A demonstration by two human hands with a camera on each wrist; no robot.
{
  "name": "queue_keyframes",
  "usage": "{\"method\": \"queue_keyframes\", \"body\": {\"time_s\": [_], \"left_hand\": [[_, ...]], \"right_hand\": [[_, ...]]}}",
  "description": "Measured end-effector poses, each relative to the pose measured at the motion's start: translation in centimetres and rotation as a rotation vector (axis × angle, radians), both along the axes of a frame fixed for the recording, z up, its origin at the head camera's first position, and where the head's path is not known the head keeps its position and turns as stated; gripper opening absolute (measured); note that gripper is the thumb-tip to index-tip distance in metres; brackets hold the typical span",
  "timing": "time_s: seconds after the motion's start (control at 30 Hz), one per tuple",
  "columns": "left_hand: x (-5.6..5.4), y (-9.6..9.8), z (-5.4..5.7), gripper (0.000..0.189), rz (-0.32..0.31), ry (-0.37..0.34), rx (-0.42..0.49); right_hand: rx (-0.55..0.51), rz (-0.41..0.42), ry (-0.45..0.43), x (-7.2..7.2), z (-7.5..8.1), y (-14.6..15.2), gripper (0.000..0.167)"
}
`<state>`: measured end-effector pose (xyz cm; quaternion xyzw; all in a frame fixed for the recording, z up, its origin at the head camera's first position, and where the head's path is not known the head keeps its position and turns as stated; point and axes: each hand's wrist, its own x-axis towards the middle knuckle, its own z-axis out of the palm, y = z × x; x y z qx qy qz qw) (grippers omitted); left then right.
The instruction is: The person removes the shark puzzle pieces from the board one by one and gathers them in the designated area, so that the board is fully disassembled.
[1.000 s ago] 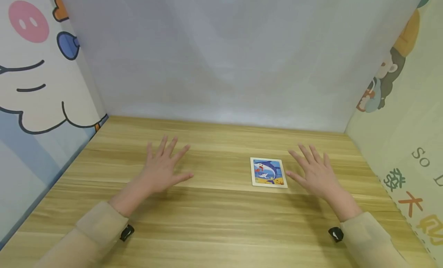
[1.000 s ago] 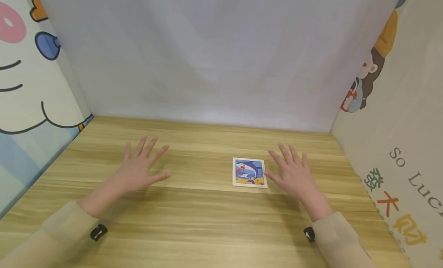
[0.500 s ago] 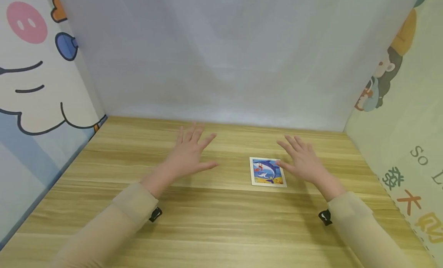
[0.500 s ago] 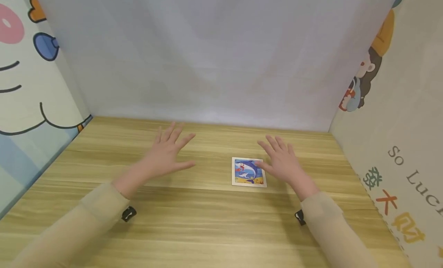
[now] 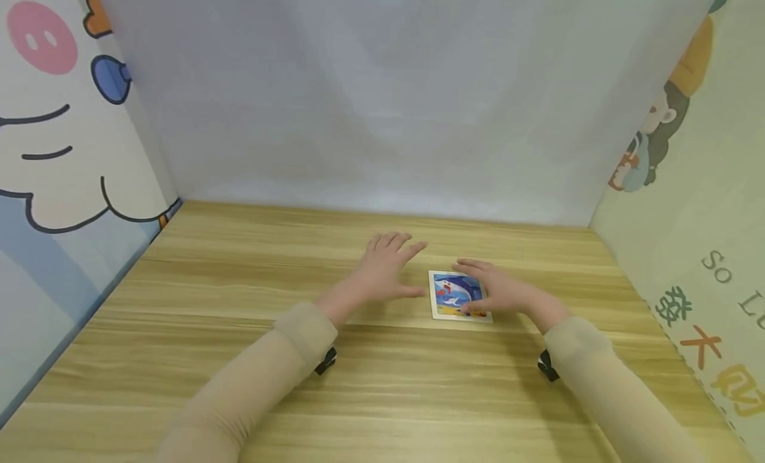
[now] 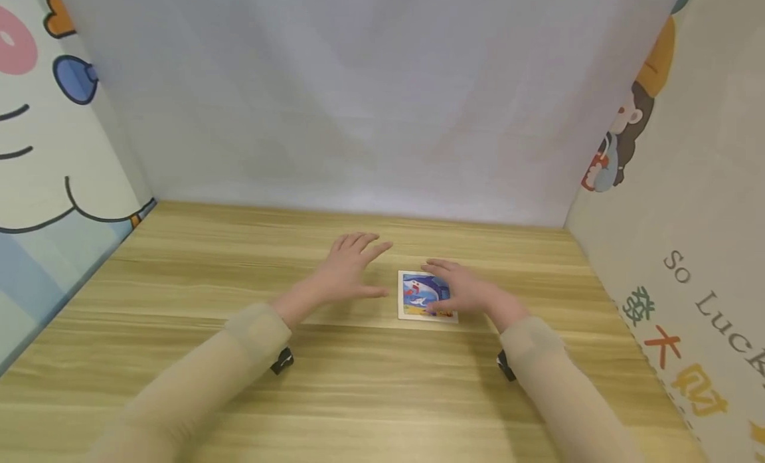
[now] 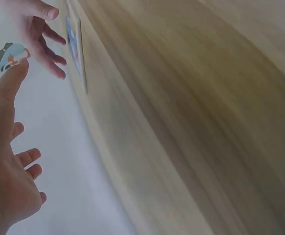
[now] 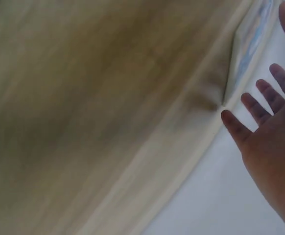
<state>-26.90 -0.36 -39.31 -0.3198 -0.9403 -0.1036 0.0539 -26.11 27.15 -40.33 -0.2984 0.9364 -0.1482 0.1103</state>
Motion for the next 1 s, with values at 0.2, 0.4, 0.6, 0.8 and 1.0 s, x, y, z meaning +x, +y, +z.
{"method": "queue_keyframes", "body": {"time_s": [0.2, 0.4, 0.6, 0.8, 1.0], "left_hand": [[-0.7, 2.1, -0.9, 0.090, -0.018, -0.103, 0.021], [-1.3, 3.6, -2.1, 0.085, -0.011, -0.183, -0.032], [-1.8, 3.8, -2.5, 0.067, -0.029, -0.253, 0.006], [-2.7, 3.8, -3.2, 0.054, -0.039, -0.271, 0.044], [-3.4, 4.1, -3.5, 0.047, -0.031, -0.319, 0.085]], "right_hand": [[-0.036, 0.055, 0.005, -0.5, -0.9, -0.1, 0.088], [-0.035, 0.057, 0.014, -0.4, -1.2, -0.1, 0.083], [-0.045, 0.054, 0.012, -0.2, -1.1, -0.3, 0.079], [-0.043, 0.024, 0.011, 0.0, -1.3, -0.5, 0.081], [-0.037, 0.008, -0.001, 0.0, -1.4, -0.6, 0.082]]}}
